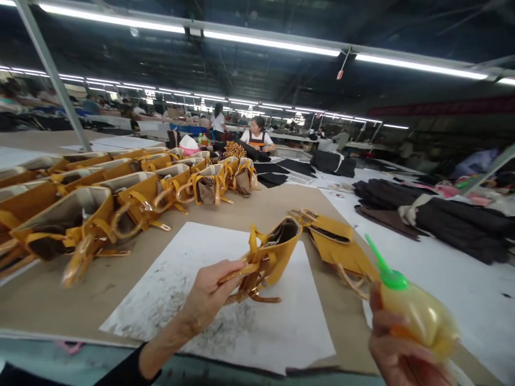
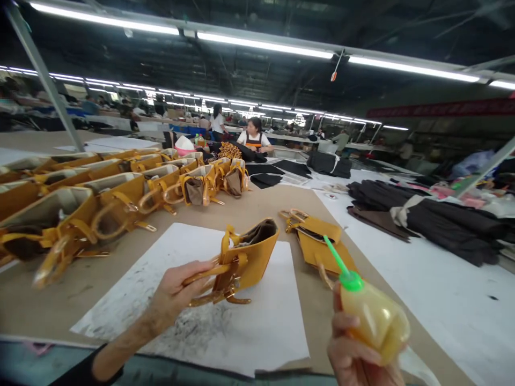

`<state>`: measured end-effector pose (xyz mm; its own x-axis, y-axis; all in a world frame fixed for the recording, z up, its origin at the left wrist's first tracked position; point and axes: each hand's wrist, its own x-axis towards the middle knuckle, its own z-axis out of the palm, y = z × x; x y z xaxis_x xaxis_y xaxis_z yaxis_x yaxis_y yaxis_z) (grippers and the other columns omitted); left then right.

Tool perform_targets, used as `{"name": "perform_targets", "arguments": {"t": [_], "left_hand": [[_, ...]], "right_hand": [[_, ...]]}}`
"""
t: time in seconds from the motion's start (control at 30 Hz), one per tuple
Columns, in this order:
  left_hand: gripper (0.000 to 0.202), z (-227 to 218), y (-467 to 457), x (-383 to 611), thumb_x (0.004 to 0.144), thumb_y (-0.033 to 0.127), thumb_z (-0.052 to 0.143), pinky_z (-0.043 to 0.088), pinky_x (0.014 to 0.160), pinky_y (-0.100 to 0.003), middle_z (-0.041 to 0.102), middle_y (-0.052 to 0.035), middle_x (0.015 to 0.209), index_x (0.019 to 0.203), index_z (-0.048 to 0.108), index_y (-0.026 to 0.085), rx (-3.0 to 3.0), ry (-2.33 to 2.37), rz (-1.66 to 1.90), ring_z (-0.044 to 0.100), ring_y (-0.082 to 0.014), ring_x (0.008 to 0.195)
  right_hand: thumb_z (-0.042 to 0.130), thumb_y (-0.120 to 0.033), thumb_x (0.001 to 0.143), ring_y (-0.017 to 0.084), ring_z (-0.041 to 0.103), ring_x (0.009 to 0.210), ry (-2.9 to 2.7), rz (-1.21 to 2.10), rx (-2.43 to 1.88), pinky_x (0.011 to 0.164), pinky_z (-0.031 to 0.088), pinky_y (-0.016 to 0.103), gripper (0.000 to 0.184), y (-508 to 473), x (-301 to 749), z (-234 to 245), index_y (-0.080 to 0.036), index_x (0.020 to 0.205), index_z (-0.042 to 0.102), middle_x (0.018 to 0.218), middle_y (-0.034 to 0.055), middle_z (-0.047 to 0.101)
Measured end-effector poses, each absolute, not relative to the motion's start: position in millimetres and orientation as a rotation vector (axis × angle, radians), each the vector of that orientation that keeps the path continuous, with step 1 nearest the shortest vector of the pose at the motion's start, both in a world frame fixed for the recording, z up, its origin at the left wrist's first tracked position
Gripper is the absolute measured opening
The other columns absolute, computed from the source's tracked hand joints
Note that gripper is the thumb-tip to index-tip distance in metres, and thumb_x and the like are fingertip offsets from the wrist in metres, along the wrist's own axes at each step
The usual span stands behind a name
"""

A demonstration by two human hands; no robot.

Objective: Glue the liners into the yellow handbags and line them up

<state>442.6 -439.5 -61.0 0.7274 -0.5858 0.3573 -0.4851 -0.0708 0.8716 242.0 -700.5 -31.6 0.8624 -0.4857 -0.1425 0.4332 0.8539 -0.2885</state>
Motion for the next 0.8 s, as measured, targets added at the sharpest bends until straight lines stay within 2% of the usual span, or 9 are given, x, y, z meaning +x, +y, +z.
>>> {"name": "perform_targets", "arguments": {"t": [0.07, 0.13, 0.2, 0.27, 0.4, 0.53, 0.6, 0.7, 0.8], "left_hand": [[0.027, -64.3, -434.8, 435.7, 0.088, 0.031, 0.050, 0.050, 0.074, -0.025, 0.069, -0.0068, 0.092, 0.103, 0.066, 0.016, 1.694, -0.881, -0.070, 0.063, -0.0169, 0.082], [0.024, -68.3, -428.8, 432.0, 0.088, 0.028, 0.050, 0.050, 0.070, -0.023, 0.069, -0.0055, 0.086, 0.102, 0.066, 0.017, 1.681, -0.944, -0.037, 0.063, -0.0150, 0.077], [0.024, -73.7, -421.2, 431.8, 0.087, 0.023, 0.048, 0.050, 0.072, -0.022, 0.069, -0.0048, 0.088, 0.105, 0.065, 0.018, 1.683, -1.034, -0.038, 0.063, -0.0142, 0.078], [0.031, -80.9, -413.0, 434.6, 0.084, 0.016, 0.045, 0.050, 0.080, -0.024, 0.068, -0.0057, 0.099, 0.111, 0.061, 0.018, 1.708, -1.096, -0.039, 0.063, -0.0153, 0.088], [0.047, -95.5, -400.2, 442.5, 0.071, 0.009, 0.039, 0.046, 0.090, -0.030, 0.063, -0.0080, 0.112, 0.114, 0.056, 0.016, 1.877, -1.027, -0.089, 0.059, -0.0191, 0.103], [0.054, -92.9, -394.9, 451.4, 0.073, 0.021, 0.050, 0.043, 0.092, -0.036, 0.064, -0.0092, 0.108, 0.127, 0.049, 0.017, 2.070, -0.854, -0.437, 0.058, -0.0235, 0.101], [0.068, -86.5, -394.6, 460.6, 0.064, 0.029, 0.066, 0.044, 0.086, -0.033, 0.062, -0.0085, 0.109, 0.129, 0.048, 0.019, 2.011, -0.817, -0.677, 0.057, -0.0245, 0.099], [0.078, -79.2, -397.2, 478.8, 0.046, 0.037, 0.078, 0.045, 0.068, -0.026, 0.061, -0.0045, 0.097, 0.118, 0.054, 0.019, 1.690, -0.729, -1.095, 0.057, -0.0188, 0.079], [0.057, -75.5, -405.7, 489.6, 0.060, 0.058, 0.065, 0.041, 0.058, -0.024, 0.055, 0.0002, 0.074, 0.097, 0.058, 0.015, 1.449, -0.535, -1.279, 0.051, -0.0119, 0.059]], "right_hand": [[0.066, 0.009, 0.063, 0.009, 0.063, 0.067, 0.183, -0.467, -0.107, 0.049, 0.055, 0.012, 0.095, -694.0, 263.7, -17.4, -0.025, 0.142, 0.026, 0.098, 0.0034, 0.066], [0.071, 0.009, 0.060, 0.010, 0.064, 0.070, 0.156, -0.459, -0.097, 0.051, 0.056, 0.013, 0.101, -687.4, 281.3, -1.2, -0.025, 0.142, 0.025, 0.104, 0.0048, 0.066], [0.075, 0.004, 0.059, 0.010, 0.064, 0.070, 0.128, -0.466, -0.151, 0.053, 0.057, 0.015, 0.101, -680.8, 296.4, 12.5, -0.023, 0.142, 0.025, 0.106, 0.0062, 0.065], [0.079, -0.001, 0.058, 0.010, 0.064, 0.070, 0.120, -0.479, -0.210, 0.054, 0.057, 0.016, 0.100, -674.4, 311.0, 20.6, -0.021, 0.141, 0.027, 0.109, 0.0085, 0.064], [0.086, -0.014, 0.053, 0.012, 0.064, 0.072, 0.178, -0.483, -0.306, 0.056, 0.058, 0.019, 0.091, -662.4, 338.2, 22.3, -0.022, 0.132, 0.042, 0.111, 0.0084, 0.064], [0.087, -0.018, 0.053, 0.011, 0.064, 0.072, 0.178, -0.475, -0.323, 0.055, 0.057, 0.019, 0.076, -653.8, 353.1, 19.4, -0.025, 0.120, 0.052, 0.109, 0.0056, 0.063], [0.086, -0.020, 0.056, 0.010, 0.064, 0.073, 0.160, -0.455, -0.321, 0.055, 0.057, 0.017, 0.073, -652.1, 354.8, 19.2, -0.024, 0.121, 0.051, 0.111, 0.0061, 0.063], [0.088, -0.018, 0.052, 0.010, 0.063, 0.073, 0.170, -0.449, -0.315, 0.056, 0.057, 0.017, 0.081, -652.5, 351.5, 19.4, -0.023, 0.123, 0.049, 0.113, 0.0065, 0.062], [0.090, -0.016, 0.045, 0.009, 0.063, 0.071, 0.192, -0.455, -0.295, 0.055, 0.056, 0.016, 0.087, -652.5, 342.3, 18.8, -0.024, 0.122, 0.050, 0.114, 0.0067, 0.062]]}}
